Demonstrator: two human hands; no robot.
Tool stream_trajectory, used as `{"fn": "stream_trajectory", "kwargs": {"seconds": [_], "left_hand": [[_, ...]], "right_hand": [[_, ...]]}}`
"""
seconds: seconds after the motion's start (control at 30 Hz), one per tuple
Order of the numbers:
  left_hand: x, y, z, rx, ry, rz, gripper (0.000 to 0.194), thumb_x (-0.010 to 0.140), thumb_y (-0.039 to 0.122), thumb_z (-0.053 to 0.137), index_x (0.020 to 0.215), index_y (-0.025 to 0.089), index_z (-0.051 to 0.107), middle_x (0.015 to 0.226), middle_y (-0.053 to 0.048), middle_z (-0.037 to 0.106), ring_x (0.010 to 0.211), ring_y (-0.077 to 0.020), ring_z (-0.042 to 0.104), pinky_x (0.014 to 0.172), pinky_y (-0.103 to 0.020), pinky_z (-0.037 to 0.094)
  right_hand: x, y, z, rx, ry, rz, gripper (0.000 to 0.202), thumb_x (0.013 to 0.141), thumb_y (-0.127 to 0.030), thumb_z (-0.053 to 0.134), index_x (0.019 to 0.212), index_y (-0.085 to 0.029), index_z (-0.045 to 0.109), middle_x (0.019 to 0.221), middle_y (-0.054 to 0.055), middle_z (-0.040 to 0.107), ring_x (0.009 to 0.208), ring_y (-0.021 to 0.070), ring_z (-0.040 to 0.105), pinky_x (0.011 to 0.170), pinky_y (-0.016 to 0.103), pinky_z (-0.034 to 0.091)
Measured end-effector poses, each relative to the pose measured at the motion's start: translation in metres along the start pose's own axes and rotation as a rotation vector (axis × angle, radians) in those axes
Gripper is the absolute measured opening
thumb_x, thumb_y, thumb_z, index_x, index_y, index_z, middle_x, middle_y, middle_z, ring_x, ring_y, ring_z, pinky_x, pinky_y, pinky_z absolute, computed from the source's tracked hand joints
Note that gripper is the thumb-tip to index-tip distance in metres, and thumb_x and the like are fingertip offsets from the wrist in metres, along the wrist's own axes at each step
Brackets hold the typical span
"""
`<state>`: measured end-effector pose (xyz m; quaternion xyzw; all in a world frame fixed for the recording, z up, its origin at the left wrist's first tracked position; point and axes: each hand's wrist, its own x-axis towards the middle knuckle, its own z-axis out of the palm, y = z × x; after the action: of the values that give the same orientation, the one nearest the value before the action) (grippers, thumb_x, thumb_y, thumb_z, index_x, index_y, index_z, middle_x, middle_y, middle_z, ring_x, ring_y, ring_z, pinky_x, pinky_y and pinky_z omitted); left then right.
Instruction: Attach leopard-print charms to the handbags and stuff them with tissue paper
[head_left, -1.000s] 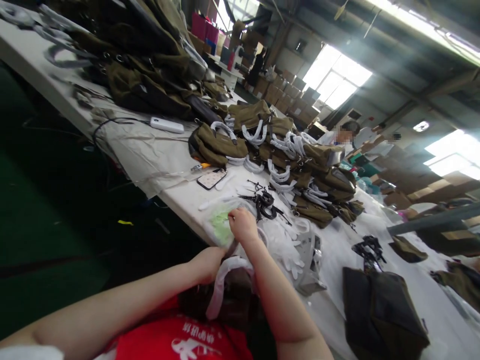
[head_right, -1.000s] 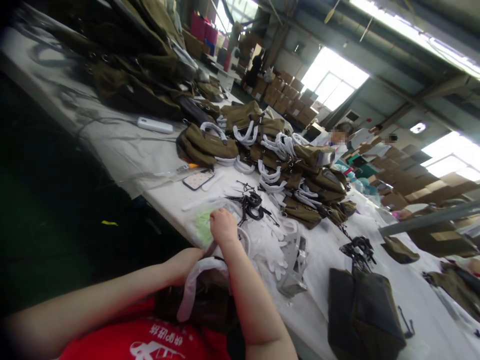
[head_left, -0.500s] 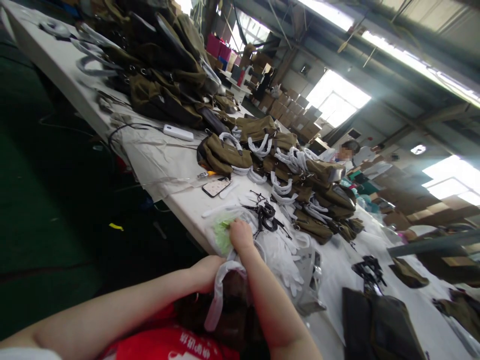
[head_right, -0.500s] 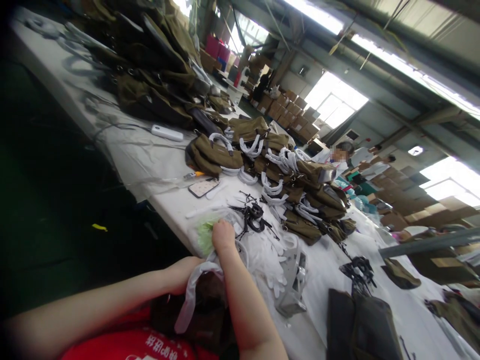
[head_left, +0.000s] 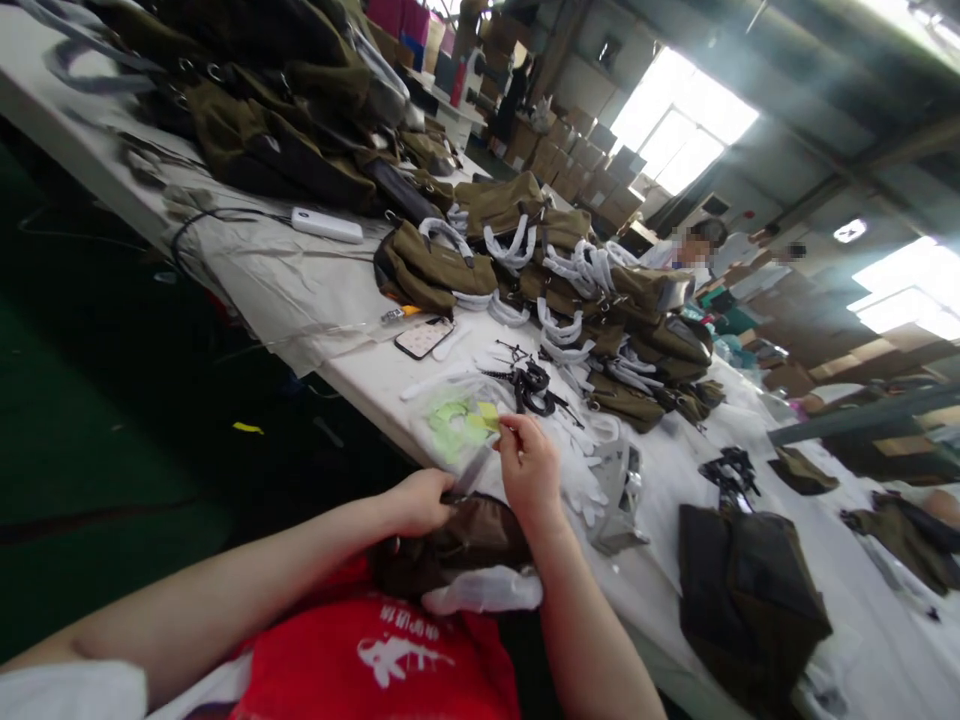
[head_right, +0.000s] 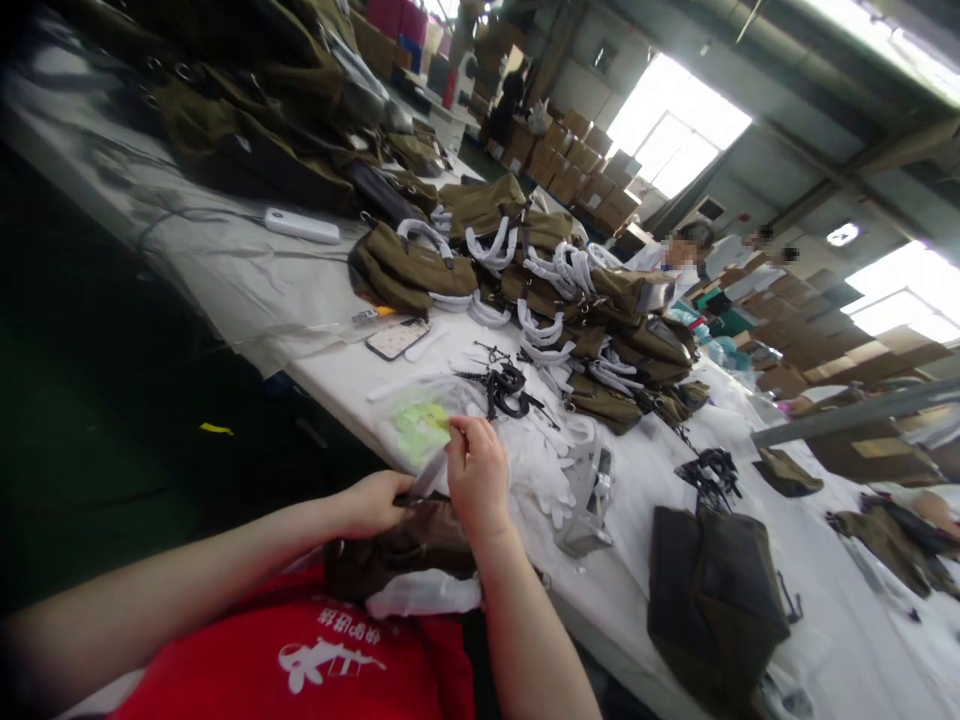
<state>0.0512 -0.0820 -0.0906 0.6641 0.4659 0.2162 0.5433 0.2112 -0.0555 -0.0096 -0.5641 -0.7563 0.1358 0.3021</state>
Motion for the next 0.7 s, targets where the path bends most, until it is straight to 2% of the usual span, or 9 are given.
{"fn": "stream_trajectory", "kwargs": {"seconds": [0.1,0.17,0.27,0.37,0.5,0.6,0.7], "left_hand": [[0.003,0.002,-0.001,-0.004,-0.034,-0.001,0.034,0.073,0.041,0.059,0.091,0.016,0.074,0.087,-0.002,0.075,0.086,-0.0259,0.067,0.076,-0.029,0.050],[0.005,0.003,0.001,-0.021,-0.050,-0.026,0.036,0.073,0.044,0.059,0.090,0.016,0.074,0.084,-0.002,0.075,0.085,-0.0254,0.067,0.073,-0.029,0.050],[0.007,0.003,0.003,-0.080,-0.081,-0.057,0.039,0.071,0.045,0.062,0.095,0.016,0.073,0.089,-0.002,0.075,0.086,-0.0258,0.068,0.073,-0.029,0.051],[0.008,0.002,0.004,-0.113,-0.109,-0.059,0.041,0.071,0.043,0.062,0.100,0.015,0.072,0.097,-0.003,0.076,0.092,-0.0272,0.068,0.077,-0.031,0.052],[0.010,0.002,0.004,-0.085,-0.131,-0.048,0.039,0.072,0.039,0.061,0.101,0.015,0.072,0.099,-0.003,0.076,0.093,-0.0279,0.068,0.080,-0.031,0.052],[0.010,0.006,0.005,-0.090,-0.127,-0.032,0.039,0.072,0.039,0.061,0.101,0.014,0.072,0.100,-0.003,0.076,0.095,-0.0276,0.068,0.083,-0.032,0.052],[0.010,0.011,0.006,-0.108,-0.132,-0.033,0.041,0.073,0.042,0.062,0.101,0.014,0.072,0.100,-0.004,0.076,0.097,-0.0274,0.068,0.085,-0.032,0.052]], "right_hand": [[-0.041,0.004,-0.006,0.319,-0.170,0.156,0.024,0.095,-0.031,0.044,0.103,-0.018,0.063,0.076,0.003,0.070,0.065,0.0149,0.067,0.067,0.025,0.053],[-0.064,0.011,-0.003,0.499,-0.259,0.282,0.023,0.093,-0.031,0.045,0.100,-0.019,0.062,0.066,0.001,0.069,0.060,0.0149,0.067,0.064,0.026,0.054],[-0.090,0.025,0.004,0.629,-0.253,0.434,0.020,0.091,-0.032,0.049,0.098,-0.018,0.062,0.064,0.001,0.069,0.060,0.0163,0.068,0.063,0.027,0.056],[-0.108,0.035,0.007,0.619,-0.242,0.491,0.020,0.088,-0.031,0.053,0.098,-0.017,0.062,0.066,0.002,0.070,0.062,0.0174,0.070,0.062,0.028,0.057],[-0.120,0.041,0.007,0.461,-0.255,0.418,0.019,0.090,-0.027,0.050,0.099,-0.018,0.064,0.078,0.003,0.072,0.067,0.0159,0.070,0.065,0.026,0.056],[-0.119,0.041,0.010,0.288,-0.292,0.274,0.021,0.093,-0.022,0.047,0.102,-0.019,0.066,0.095,0.005,0.071,0.073,0.0136,0.069,0.072,0.025,0.055],[-0.115,0.038,0.015,0.144,-0.363,0.101,0.022,0.092,-0.016,0.048,0.102,-0.019,0.067,0.100,0.005,0.071,0.088,0.0151,0.067,0.085,0.026,0.051]]}}
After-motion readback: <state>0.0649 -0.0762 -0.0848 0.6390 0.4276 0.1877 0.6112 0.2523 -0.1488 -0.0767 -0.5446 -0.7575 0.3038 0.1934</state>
